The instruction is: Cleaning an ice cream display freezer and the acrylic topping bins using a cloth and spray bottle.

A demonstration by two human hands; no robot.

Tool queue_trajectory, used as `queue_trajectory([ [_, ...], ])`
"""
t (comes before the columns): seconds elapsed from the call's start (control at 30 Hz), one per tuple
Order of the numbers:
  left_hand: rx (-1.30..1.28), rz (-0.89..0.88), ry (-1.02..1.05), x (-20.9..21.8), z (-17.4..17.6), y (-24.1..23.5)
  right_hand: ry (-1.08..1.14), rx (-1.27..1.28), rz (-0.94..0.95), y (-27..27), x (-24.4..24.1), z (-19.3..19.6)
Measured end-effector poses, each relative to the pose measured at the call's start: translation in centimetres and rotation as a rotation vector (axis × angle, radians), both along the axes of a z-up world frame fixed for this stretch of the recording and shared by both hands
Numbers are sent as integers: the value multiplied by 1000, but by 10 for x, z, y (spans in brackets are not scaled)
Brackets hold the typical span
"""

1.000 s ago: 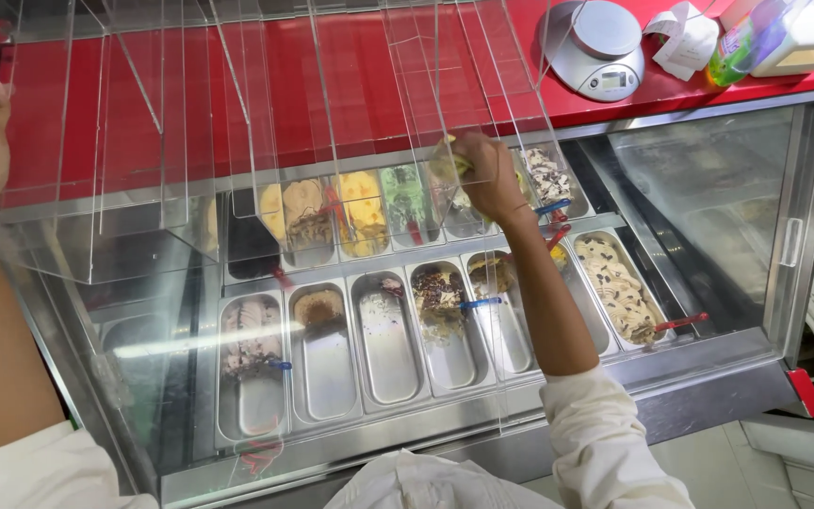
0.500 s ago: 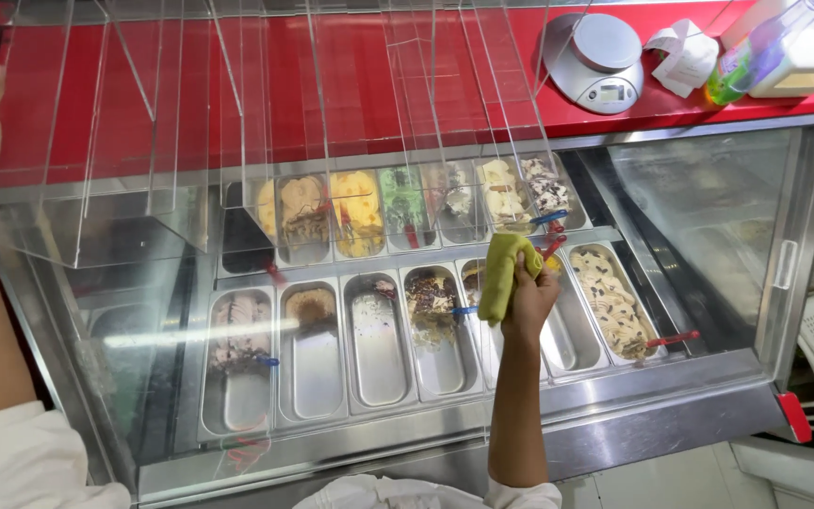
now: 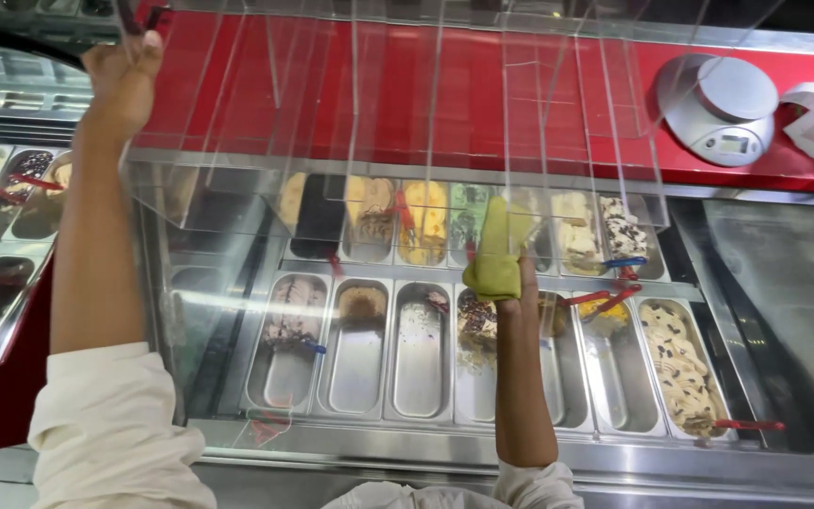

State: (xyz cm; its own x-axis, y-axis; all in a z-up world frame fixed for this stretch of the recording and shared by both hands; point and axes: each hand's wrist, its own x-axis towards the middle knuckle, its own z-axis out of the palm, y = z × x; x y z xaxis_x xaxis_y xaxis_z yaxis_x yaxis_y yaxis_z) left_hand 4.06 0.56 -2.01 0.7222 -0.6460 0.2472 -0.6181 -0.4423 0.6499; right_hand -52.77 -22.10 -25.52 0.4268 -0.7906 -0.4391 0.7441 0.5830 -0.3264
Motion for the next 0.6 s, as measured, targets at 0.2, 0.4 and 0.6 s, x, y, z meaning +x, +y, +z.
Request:
queue_trajectory([
  [0.2, 29, 11, -43, 7, -28, -27, -91, 21, 254, 70, 134, -45],
  [0.4, 8, -3, 21, -35, -4, -32, 7, -59, 357, 179, 261, -22],
  [0.6, -16, -10, 97, -49, 2, -35, -382, 111, 495, 207, 349, -82],
])
